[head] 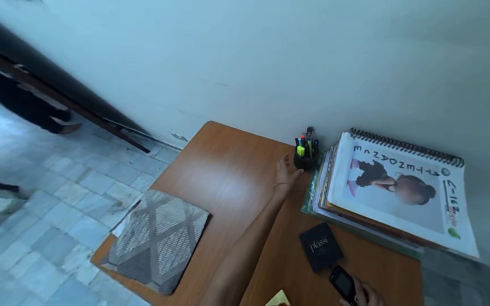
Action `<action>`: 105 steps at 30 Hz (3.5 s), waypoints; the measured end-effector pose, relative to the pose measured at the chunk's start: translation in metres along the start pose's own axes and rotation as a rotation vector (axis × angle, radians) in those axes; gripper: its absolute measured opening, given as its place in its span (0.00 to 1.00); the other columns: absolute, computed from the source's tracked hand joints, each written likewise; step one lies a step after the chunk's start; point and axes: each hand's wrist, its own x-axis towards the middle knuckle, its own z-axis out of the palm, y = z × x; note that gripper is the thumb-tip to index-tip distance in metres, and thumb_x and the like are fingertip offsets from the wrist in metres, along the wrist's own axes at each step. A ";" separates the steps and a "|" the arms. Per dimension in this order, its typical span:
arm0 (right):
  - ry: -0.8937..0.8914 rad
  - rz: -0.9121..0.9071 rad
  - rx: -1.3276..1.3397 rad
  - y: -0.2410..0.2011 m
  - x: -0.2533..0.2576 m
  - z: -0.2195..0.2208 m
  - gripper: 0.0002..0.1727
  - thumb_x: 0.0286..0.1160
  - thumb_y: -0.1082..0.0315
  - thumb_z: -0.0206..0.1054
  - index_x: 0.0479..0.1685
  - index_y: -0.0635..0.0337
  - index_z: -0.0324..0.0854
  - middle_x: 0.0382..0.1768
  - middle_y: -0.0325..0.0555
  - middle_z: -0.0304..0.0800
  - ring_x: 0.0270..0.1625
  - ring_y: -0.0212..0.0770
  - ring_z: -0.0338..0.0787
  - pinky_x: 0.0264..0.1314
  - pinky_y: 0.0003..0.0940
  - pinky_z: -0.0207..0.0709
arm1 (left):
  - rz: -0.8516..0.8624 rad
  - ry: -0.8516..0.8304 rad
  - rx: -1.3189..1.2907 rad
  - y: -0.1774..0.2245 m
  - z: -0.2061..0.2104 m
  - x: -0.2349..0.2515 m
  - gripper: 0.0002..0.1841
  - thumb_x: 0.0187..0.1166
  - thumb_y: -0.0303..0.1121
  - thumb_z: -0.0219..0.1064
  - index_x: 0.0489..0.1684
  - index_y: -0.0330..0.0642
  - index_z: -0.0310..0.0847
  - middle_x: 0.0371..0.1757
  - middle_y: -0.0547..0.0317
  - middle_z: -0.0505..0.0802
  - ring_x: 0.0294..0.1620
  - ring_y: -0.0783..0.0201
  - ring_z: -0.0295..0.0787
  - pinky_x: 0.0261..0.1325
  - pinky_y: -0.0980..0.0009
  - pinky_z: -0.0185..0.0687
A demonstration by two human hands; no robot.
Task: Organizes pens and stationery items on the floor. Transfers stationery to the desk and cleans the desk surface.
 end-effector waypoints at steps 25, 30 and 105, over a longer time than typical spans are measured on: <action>-0.162 0.162 -0.027 -0.009 -0.001 -0.017 0.43 0.71 0.50 0.78 0.84 0.62 0.69 0.79 0.69 0.71 0.81 0.71 0.69 0.79 0.65 0.63 | -0.038 -0.477 0.824 -0.045 0.028 -0.175 0.62 0.57 0.49 0.86 0.97 0.61 0.45 0.89 0.36 0.64 0.86 0.34 0.63 0.75 0.33 0.67; -0.055 -0.195 0.077 -0.035 -0.025 -0.019 0.34 0.71 0.60 0.77 0.76 0.69 0.76 0.75 0.75 0.75 0.79 0.79 0.70 0.75 0.76 0.64 | -0.187 -0.234 0.742 -0.060 -0.024 -0.191 0.62 0.59 0.57 0.85 0.97 0.59 0.46 0.91 0.37 0.62 0.86 0.34 0.64 0.76 0.34 0.68; -0.536 -0.165 0.267 -0.134 0.066 -0.001 0.24 0.88 0.63 0.61 0.77 0.67 0.77 0.70 0.63 0.83 0.69 0.54 0.86 0.77 0.45 0.75 | 0.174 -0.907 1.064 -0.037 -0.076 -0.141 0.64 0.54 0.52 0.90 0.97 0.56 0.48 0.96 0.47 0.54 0.97 0.36 0.35 0.82 0.17 0.24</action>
